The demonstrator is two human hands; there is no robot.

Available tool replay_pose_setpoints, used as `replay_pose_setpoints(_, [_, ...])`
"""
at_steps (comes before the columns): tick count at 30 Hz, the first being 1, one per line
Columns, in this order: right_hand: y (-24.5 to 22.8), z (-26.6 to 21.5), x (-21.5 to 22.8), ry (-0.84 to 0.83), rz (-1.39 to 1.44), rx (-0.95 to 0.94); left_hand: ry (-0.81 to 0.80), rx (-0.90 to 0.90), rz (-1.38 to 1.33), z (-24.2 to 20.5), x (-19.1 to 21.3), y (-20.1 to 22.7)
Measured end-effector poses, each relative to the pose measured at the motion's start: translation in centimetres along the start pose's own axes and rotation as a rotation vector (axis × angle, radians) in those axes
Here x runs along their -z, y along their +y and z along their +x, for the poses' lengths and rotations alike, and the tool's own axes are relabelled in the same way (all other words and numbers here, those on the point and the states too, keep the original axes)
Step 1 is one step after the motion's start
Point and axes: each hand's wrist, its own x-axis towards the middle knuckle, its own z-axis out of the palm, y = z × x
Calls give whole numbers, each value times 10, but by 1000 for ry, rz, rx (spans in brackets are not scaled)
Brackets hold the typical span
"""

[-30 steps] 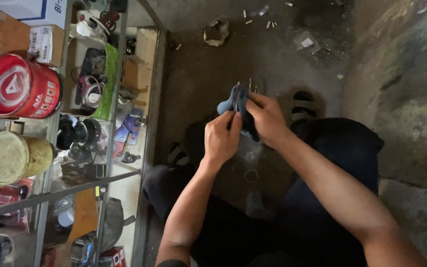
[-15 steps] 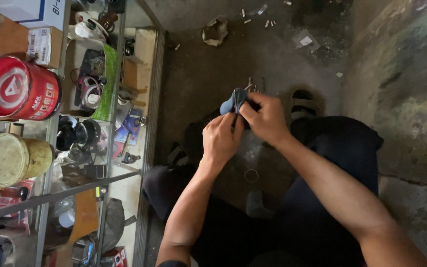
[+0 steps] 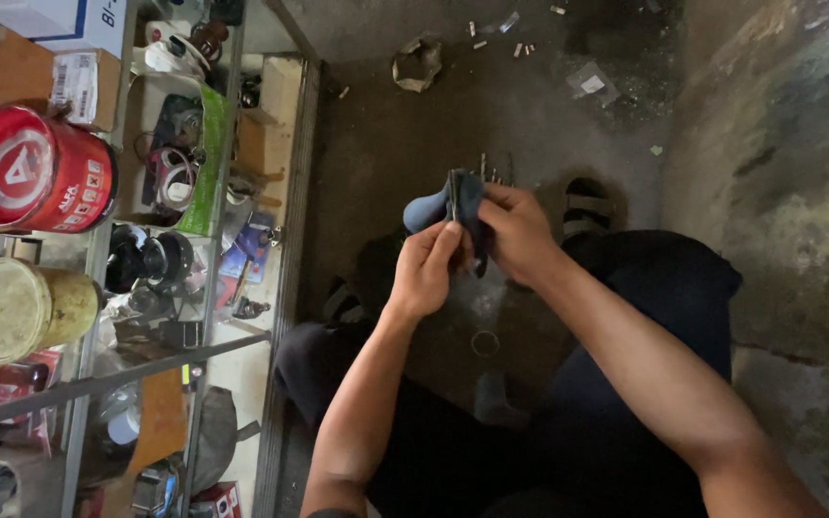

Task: The person cleans a set of drill bits with a blue cloth in a workshop area.

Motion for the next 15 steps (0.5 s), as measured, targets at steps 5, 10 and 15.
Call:
replay_pose_setpoints(5, [11, 0, 13, -45, -38, -6, -115, 16, -13, -1, 7, -17])
replay_pose_setpoints(10, [-5, -5, 4, 27, -503, 134, -104, 15, 271, -4, -1, 5])
replay_pose_setpoints(15, [-22, -7, -15, 64, -909, 436, 1, -202, 647, 1, -4, 13])
